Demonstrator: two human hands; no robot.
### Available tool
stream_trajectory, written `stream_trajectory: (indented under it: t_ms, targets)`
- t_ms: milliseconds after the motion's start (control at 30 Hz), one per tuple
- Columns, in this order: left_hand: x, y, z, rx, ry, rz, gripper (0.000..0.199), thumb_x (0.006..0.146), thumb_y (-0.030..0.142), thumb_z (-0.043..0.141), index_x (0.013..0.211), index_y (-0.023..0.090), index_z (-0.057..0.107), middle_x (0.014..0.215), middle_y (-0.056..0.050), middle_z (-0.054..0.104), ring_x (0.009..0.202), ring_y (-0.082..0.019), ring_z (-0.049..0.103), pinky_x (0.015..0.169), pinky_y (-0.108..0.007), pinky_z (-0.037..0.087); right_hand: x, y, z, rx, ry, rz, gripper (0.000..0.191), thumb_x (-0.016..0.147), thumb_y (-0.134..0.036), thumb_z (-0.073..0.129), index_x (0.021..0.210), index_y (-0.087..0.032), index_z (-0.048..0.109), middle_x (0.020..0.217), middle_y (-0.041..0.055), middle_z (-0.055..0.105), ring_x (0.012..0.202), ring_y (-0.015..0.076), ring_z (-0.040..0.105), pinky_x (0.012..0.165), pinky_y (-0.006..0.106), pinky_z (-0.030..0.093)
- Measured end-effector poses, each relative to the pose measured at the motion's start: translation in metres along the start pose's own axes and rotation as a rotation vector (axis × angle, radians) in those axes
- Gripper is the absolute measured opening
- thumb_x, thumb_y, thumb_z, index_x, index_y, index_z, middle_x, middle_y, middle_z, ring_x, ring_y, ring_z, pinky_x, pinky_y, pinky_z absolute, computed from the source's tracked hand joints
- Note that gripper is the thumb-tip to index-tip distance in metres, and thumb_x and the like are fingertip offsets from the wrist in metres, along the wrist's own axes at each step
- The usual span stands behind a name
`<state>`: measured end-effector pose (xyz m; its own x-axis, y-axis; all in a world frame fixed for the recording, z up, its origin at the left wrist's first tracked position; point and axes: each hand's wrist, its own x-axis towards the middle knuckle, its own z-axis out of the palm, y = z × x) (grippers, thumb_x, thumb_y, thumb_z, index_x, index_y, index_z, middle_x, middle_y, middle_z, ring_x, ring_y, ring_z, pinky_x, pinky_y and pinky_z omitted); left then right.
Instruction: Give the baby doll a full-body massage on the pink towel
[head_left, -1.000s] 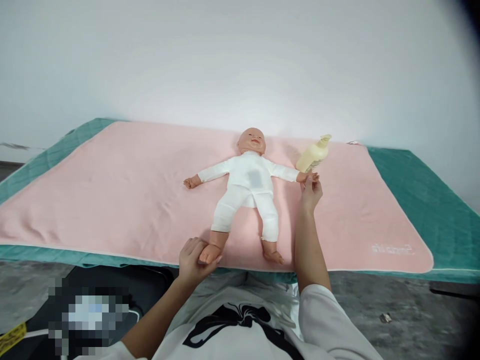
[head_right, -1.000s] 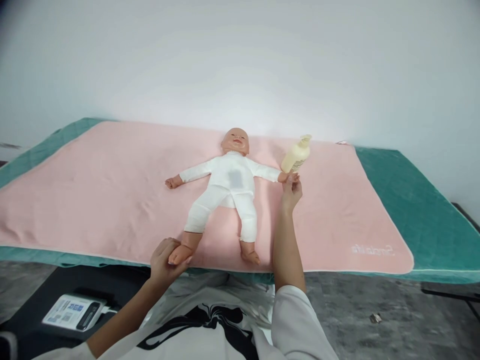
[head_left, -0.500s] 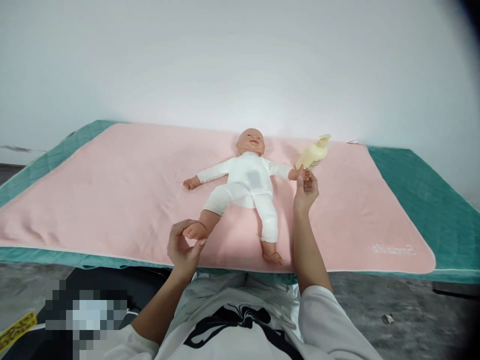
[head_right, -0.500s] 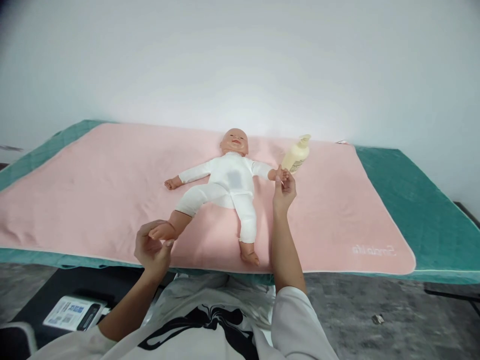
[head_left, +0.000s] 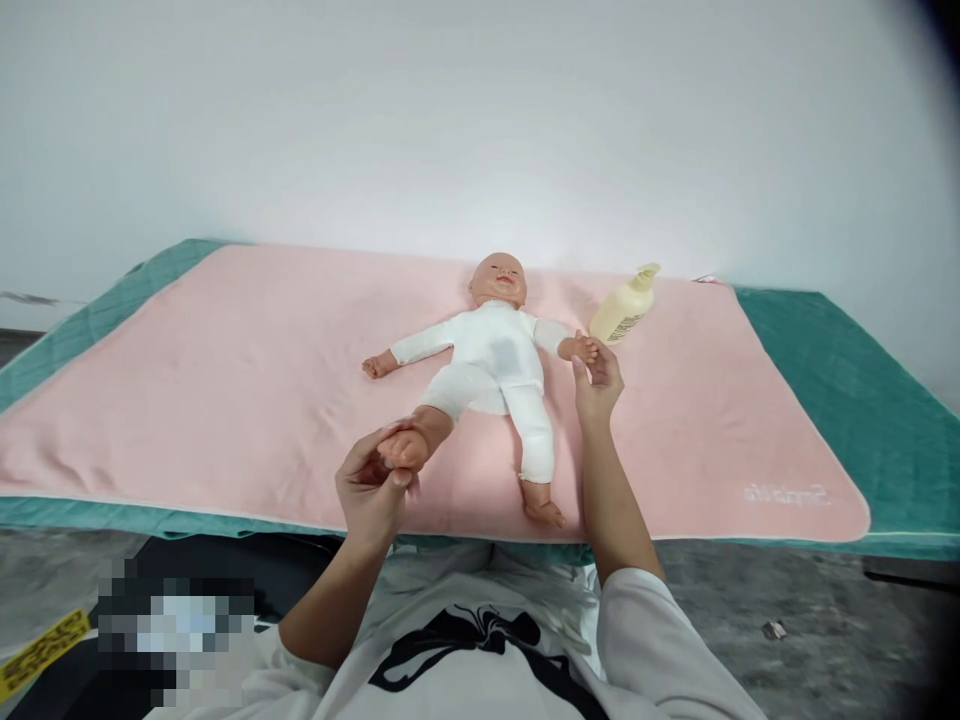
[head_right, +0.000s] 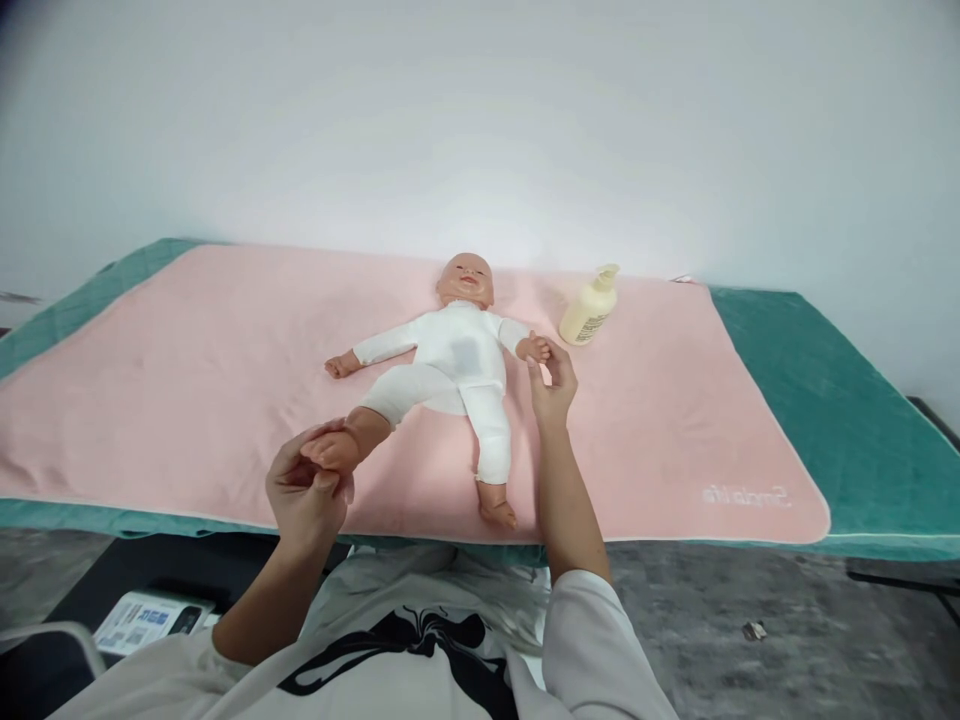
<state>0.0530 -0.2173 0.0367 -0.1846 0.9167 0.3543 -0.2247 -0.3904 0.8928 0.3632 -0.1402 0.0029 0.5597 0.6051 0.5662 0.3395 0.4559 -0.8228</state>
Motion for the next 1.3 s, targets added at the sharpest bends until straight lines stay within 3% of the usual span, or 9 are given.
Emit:
stream_trajectory:
  t_ms: [200, 367, 667, 833, 1033, 1300]
  targets:
    - [0.011, -0.001, 0.016, -0.023, -0.151, -0.031, 0.036, 0.076, 0.023, 0.079, 0.111, 0.023, 0.07, 0.113, -0.009, 0.072, 0.05, -0.008, 0.062, 0.037, -0.017, 0.048, -0.006, -0.01, 0.004, -0.175, -0.214, -0.258, 0.029, 0.086, -0.033, 0.066, 0.113, -0.024, 0.066, 0.111, 0.0074, 0.071, 0.106, 0.0215, 0.067, 0.096, 0.043, 0.057]
    - [0.028, -0.006, 0.035, -0.022, -0.175, -0.024, 0.037, 0.076, 0.022, 0.079, 0.111, 0.023, 0.069, 0.116, -0.009, 0.071, 0.048, -0.006, 0.062, 0.044, -0.02, 0.054, -0.006, -0.01, 0.005, -0.217, -0.225, -0.312, 0.029, 0.087, -0.033, 0.064, 0.115, -0.026, 0.066, 0.111, 0.007, 0.072, 0.105, 0.0218, 0.067, 0.094, 0.045, 0.058]
    - [0.044, -0.02, 0.062, -0.055, -0.18, -0.026, 0.037, 0.076, 0.023, 0.079, 0.111, 0.023, 0.068, 0.119, -0.009, 0.071, 0.049, -0.006, 0.062, 0.045, -0.019, 0.053, -0.01, -0.008, 0.009, -0.237, -0.391, -0.439, 0.031, 0.09, -0.029, 0.062, 0.12, -0.026, 0.065, 0.115, 0.0078, 0.071, 0.109, 0.0215, 0.068, 0.094, 0.041, 0.06]
    - [0.046, -0.022, 0.066, -0.063, -0.157, -0.04, 0.038, 0.073, 0.023, 0.081, 0.108, 0.021, 0.068, 0.117, -0.009, 0.071, 0.047, -0.006, 0.062, 0.044, -0.02, 0.053, -0.011, -0.006, 0.009, -0.208, -0.429, -0.404, 0.029, 0.09, -0.032, 0.063, 0.118, -0.027, 0.067, 0.117, 0.0071, 0.071, 0.11, 0.0212, 0.067, 0.098, 0.04, 0.058]
    - [0.046, -0.017, 0.064, -0.024, -0.156, -0.047, 0.039, 0.073, 0.026, 0.081, 0.11, 0.02, 0.068, 0.118, -0.01, 0.071, 0.05, -0.007, 0.062, 0.045, -0.021, 0.054, -0.01, -0.007, 0.008, -0.216, -0.423, -0.26, 0.028, 0.086, -0.035, 0.066, 0.112, -0.027, 0.069, 0.116, 0.0057, 0.071, 0.11, 0.021, 0.066, 0.099, 0.042, 0.057]
    - [0.038, -0.011, 0.053, -0.019, -0.128, -0.049, 0.041, 0.071, 0.026, 0.082, 0.109, 0.021, 0.07, 0.113, -0.009, 0.072, 0.064, -0.01, 0.066, 0.047, -0.019, 0.055, -0.004, -0.004, 0.005, -0.123, -0.13, -0.093, 0.035, 0.082, -0.039, 0.068, 0.112, -0.021, 0.065, 0.11, 0.0078, 0.069, 0.105, 0.0208, 0.066, 0.097, 0.042, 0.055]
